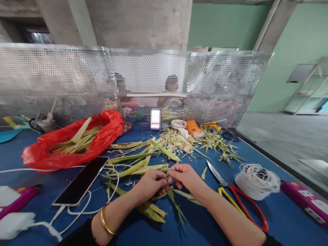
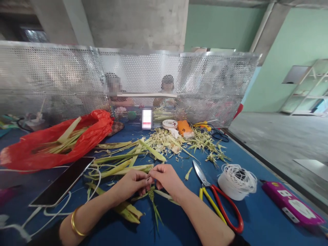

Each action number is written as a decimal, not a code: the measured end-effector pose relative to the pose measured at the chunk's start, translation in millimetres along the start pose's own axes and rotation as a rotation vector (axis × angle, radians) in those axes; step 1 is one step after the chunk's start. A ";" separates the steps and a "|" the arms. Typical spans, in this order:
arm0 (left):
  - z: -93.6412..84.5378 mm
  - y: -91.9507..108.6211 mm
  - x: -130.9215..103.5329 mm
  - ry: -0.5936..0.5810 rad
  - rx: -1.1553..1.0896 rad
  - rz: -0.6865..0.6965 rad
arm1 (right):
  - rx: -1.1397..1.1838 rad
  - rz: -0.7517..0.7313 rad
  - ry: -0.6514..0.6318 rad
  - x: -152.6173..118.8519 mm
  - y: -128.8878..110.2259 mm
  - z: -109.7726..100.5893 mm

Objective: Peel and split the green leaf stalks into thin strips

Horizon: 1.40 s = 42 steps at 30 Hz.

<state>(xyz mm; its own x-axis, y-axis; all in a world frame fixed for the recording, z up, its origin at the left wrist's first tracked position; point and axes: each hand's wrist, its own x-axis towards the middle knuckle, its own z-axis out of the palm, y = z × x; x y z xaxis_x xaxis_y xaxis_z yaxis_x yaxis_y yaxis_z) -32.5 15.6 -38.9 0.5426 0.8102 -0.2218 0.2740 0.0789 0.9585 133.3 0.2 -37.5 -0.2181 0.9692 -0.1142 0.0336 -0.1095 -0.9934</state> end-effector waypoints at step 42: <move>-1.0 8.6 -1.3 0.203 -0.076 -0.042 | -0.566 -0.159 -0.087 -7.9 -4.0 -13.2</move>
<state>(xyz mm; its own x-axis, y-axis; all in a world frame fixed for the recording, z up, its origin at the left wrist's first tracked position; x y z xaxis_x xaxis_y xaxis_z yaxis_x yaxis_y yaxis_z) -31.6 15.8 -30.3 0.3591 0.9049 -0.2284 0.2284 0.1520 0.9616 147.8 -4.1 -32.5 -0.3414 0.9398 0.0114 0.5033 0.1930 -0.8422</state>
